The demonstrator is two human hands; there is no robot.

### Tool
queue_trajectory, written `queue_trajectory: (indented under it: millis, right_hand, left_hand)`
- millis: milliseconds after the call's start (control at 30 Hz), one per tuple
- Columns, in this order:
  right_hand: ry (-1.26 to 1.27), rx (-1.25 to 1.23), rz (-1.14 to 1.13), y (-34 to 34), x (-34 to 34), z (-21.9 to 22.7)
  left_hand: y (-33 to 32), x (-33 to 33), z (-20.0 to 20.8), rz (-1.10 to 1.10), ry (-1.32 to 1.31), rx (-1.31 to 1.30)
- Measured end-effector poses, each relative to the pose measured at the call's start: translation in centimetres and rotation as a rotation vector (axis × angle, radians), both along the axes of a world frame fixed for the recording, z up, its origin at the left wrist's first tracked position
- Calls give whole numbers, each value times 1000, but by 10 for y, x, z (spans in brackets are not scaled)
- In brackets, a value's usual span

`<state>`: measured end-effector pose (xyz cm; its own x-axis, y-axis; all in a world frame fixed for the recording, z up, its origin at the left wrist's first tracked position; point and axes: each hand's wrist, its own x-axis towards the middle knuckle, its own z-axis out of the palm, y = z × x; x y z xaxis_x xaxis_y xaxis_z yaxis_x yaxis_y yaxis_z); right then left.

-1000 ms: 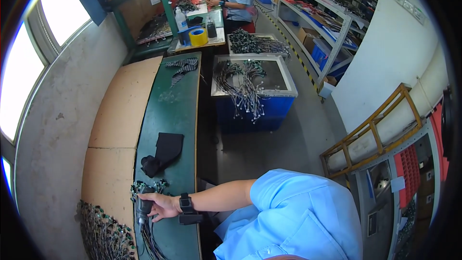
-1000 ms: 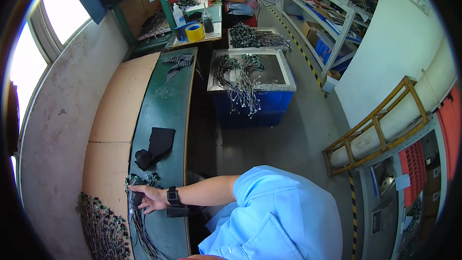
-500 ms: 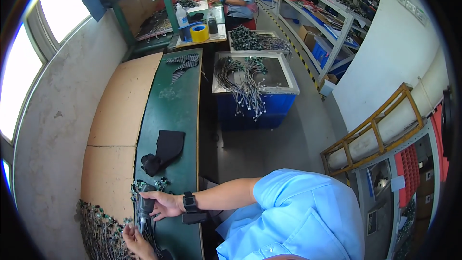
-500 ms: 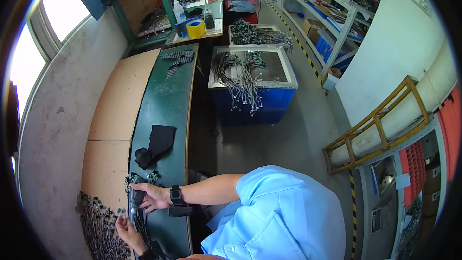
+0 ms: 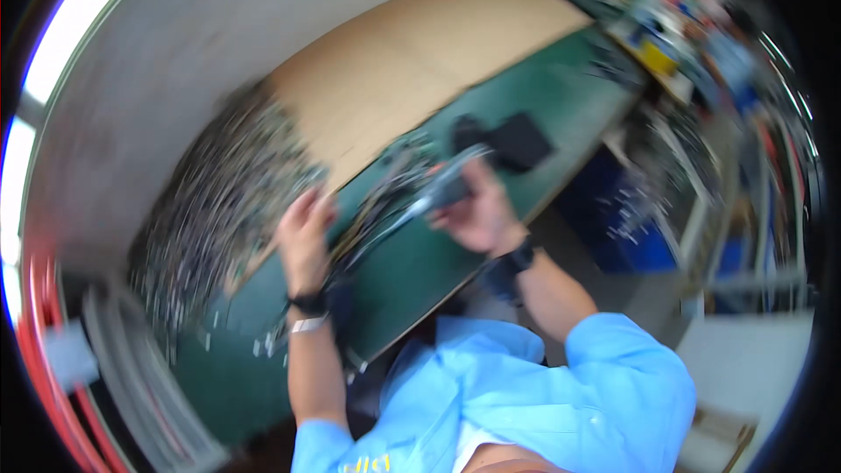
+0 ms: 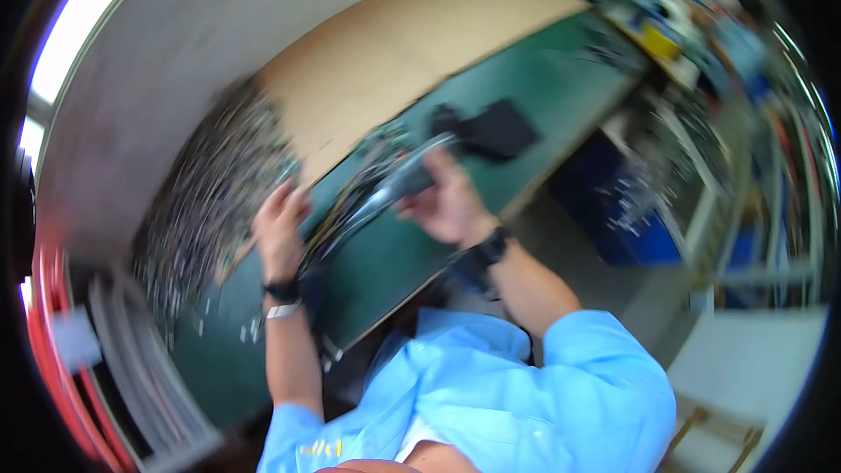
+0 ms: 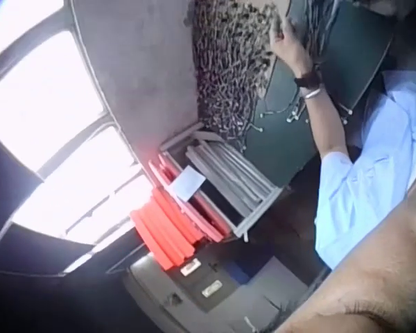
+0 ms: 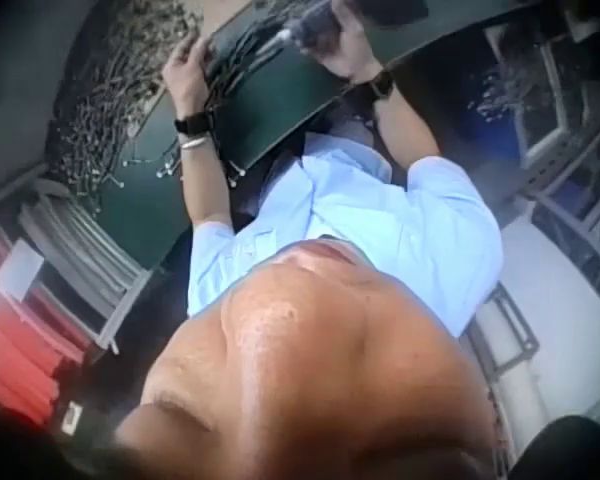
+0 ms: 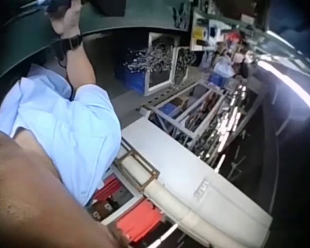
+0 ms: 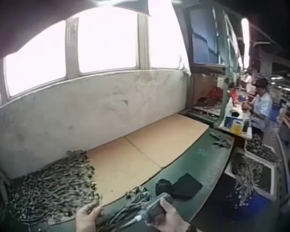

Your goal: The recorder is applying a substance or adhesive to the connectors of multiple wire harnesses at a workbench.

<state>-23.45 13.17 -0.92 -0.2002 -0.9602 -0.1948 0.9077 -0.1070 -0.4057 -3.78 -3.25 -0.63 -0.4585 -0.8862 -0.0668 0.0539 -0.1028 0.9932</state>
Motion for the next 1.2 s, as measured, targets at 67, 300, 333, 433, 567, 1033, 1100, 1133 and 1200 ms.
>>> queue_trajectory:
  millis: [67, 300, 333, 433, 567, 1033, 1100, 1133, 1200]
  right_hand:
    - [113, -61, -11, -26, 8, 21]
    - [815, -261, -231, -142, 45, 26]
    - [1017, -278, -298, -149, 49, 18]
    - [971, -282, -252, -152, 62, 0]
    - [846, -270, -147, -151, 58, -8]
    - [772, -245, -95, -137, 67, -5]
    - [662, -269, -34, -136, 66, 0]
    - [606, -281, -4, -135, 66, 1]
    - [590, -275, 13, -134, 65, 4]
  left_hand:
    - [-6, 17, -11, -79, 257, 303]
    - [-14, 32, -29, -57, 417, 447]
    - [-12, 32, -30, -92, 398, 425]
    - [-7, 33, -27, -151, 364, 389]
    - [-7, 30, -20, -150, 345, 348]
    - [2, 23, -13, 9, 226, 168]
    - [3, 24, -9, -22, 240, 237]
    - [3, 26, -7, -66, 300, 347]
    - [4, 28, -2, -156, 421, 565]
